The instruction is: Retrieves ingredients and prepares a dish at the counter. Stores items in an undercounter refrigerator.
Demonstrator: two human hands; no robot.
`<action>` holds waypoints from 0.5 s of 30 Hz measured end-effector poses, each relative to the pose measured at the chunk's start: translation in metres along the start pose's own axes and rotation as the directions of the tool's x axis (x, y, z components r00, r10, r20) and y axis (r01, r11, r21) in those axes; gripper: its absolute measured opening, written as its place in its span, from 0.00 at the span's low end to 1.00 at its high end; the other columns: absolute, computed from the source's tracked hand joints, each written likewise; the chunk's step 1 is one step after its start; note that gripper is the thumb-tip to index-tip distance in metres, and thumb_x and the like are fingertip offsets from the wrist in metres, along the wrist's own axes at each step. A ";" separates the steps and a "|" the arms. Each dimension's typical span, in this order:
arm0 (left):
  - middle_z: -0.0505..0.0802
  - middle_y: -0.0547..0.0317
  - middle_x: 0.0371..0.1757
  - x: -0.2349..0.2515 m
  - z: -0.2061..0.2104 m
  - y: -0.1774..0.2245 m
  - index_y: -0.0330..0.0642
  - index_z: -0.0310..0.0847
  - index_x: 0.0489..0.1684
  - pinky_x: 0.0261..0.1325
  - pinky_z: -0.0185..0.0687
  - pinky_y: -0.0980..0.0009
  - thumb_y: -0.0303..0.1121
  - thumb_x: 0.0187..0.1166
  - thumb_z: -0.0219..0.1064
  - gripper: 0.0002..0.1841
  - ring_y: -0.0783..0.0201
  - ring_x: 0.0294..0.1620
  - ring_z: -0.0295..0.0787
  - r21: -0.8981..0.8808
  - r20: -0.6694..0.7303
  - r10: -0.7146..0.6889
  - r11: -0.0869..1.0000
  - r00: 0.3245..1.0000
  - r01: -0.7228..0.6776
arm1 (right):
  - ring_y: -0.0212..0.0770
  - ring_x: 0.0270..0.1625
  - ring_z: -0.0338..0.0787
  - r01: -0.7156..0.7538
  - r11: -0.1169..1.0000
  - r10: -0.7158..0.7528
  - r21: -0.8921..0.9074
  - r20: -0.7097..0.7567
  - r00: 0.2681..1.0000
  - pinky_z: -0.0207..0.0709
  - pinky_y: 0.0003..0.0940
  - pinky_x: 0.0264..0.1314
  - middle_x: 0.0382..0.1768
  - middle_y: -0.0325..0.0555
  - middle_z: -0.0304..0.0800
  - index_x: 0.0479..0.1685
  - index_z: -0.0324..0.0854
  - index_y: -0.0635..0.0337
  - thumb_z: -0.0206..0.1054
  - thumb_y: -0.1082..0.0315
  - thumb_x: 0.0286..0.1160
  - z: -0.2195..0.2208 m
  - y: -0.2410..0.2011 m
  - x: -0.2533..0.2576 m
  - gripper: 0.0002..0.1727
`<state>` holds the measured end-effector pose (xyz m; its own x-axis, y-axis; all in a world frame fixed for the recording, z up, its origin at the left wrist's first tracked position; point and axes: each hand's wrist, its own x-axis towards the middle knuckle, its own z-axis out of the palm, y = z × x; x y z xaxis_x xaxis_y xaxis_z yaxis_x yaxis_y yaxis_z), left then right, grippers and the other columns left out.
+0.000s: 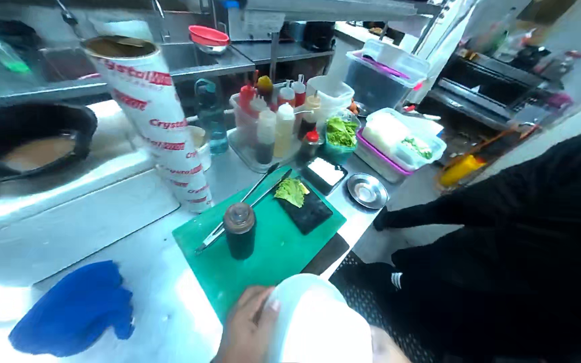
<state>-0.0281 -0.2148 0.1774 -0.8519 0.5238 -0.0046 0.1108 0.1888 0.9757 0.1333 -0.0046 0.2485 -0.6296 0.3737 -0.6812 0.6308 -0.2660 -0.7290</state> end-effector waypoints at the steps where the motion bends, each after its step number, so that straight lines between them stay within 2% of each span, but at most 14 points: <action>1: 0.92 0.56 0.54 0.004 -0.012 0.004 0.43 0.93 0.56 0.53 0.90 0.71 0.37 0.82 0.66 0.14 0.70 0.51 0.90 0.107 -0.050 -0.021 0.994 0.999 0.026 | 0.42 0.37 0.95 -0.024 1.000 0.025 -0.010 0.043 0.999 0.92 0.43 0.39 0.39 0.47 0.93 0.54 0.78 0.65 0.61 0.76 0.79 0.010 0.001 0.013 0.09; 4: 0.91 0.54 0.46 0.010 -0.038 0.004 0.42 0.95 0.52 0.46 0.88 0.68 0.40 0.81 0.69 0.14 0.66 0.42 0.89 0.344 -0.214 0.066 0.939 0.975 0.012 | 0.45 0.36 0.94 -0.061 0.998 0.059 0.011 0.142 0.988 0.92 0.46 0.41 0.36 0.49 0.91 0.50 0.75 0.64 0.61 0.77 0.80 0.035 -0.007 0.038 0.06; 6: 0.91 0.50 0.43 0.006 -0.046 0.005 0.40 0.96 0.50 0.43 0.88 0.66 0.39 0.81 0.69 0.13 0.62 0.40 0.89 0.476 -0.296 0.139 0.879 0.945 0.020 | 0.46 0.37 0.94 -0.077 0.993 0.059 0.086 0.196 0.979 0.92 0.46 0.44 0.38 0.50 0.91 0.52 0.75 0.64 0.54 0.72 0.85 0.044 -0.015 0.041 0.07; 8: 0.90 0.47 0.43 0.003 -0.051 0.008 0.38 0.94 0.47 0.39 0.88 0.62 0.39 0.83 0.67 0.14 0.57 0.36 0.89 0.563 -0.340 0.147 0.823 0.929 0.076 | 0.51 0.47 0.95 -0.069 0.984 0.014 0.166 0.315 0.949 0.90 0.50 0.52 0.52 0.55 0.92 0.70 0.70 0.62 0.46 0.56 0.91 0.046 -0.021 0.044 0.22; 9: 0.91 0.46 0.42 0.002 -0.051 0.010 0.37 0.92 0.45 0.38 0.89 0.59 0.40 0.84 0.66 0.15 0.54 0.36 0.90 0.602 -0.357 0.145 0.791 0.923 0.108 | 0.52 0.53 0.94 -0.041 0.988 -0.022 0.148 0.397 0.917 0.89 0.51 0.56 0.61 0.56 0.90 0.83 0.63 0.58 0.46 0.44 0.89 0.047 -0.025 0.044 0.33; 10: 0.91 0.46 0.40 0.002 -0.050 0.012 0.36 0.91 0.42 0.36 0.89 0.56 0.42 0.84 0.65 0.16 0.53 0.35 0.91 0.640 -0.377 0.151 0.756 0.914 0.139 | 0.53 0.59 0.92 -0.005 0.994 -0.045 0.107 0.466 0.884 0.87 0.53 0.60 0.70 0.55 0.85 0.92 0.51 0.53 0.50 0.34 0.84 0.048 -0.028 0.042 0.45; 11: 0.91 0.46 0.37 0.001 -0.048 0.013 0.35 0.90 0.38 0.33 0.88 0.56 0.44 0.84 0.64 0.19 0.52 0.32 0.91 0.671 -0.402 0.163 0.721 0.901 0.169 | 0.52 0.63 0.91 0.033 0.998 -0.054 0.051 0.510 0.858 0.87 0.54 0.62 0.75 0.55 0.80 0.96 0.37 0.51 0.56 0.29 0.78 0.051 -0.032 0.040 0.55; 12: 0.90 0.46 0.34 0.001 -0.046 0.014 0.34 0.89 0.35 0.31 0.87 0.54 0.47 0.85 0.64 0.22 0.50 0.30 0.91 0.688 -0.424 0.161 0.697 0.891 0.201 | 0.52 0.66 0.90 0.066 0.998 -0.057 0.002 0.533 0.844 0.87 0.55 0.63 0.78 0.57 0.76 0.97 0.25 0.51 0.62 0.33 0.76 0.054 -0.033 0.038 0.60; 13: 0.90 0.44 0.32 0.001 -0.045 0.017 0.33 0.88 0.33 0.31 0.87 0.52 0.50 0.85 0.63 0.25 0.48 0.30 0.91 0.688 -0.438 0.133 0.686 0.889 0.237 | 0.51 0.67 0.89 0.110 0.993 -0.064 -0.053 0.541 0.838 0.87 0.53 0.64 0.79 0.59 0.74 0.95 0.20 0.54 0.68 0.42 0.76 0.056 -0.036 0.036 0.62; 15: 0.90 0.41 0.31 0.002 -0.043 0.025 0.30 0.86 0.32 0.34 0.85 0.46 0.55 0.84 0.62 0.30 0.43 0.32 0.91 0.675 -0.457 0.051 0.670 0.888 0.309 | 0.46 0.69 0.89 0.185 0.964 -0.062 -0.189 0.517 0.854 0.87 0.48 0.68 0.79 0.61 0.73 0.95 0.20 0.59 0.79 0.55 0.70 0.059 -0.043 0.040 0.67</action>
<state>-0.0495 -0.2448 0.2109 -0.9848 0.0948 0.1458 0.1564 0.8490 0.5047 0.0546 -0.0303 0.2484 -0.8113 -0.1239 -0.5714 0.5777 -0.0194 -0.8160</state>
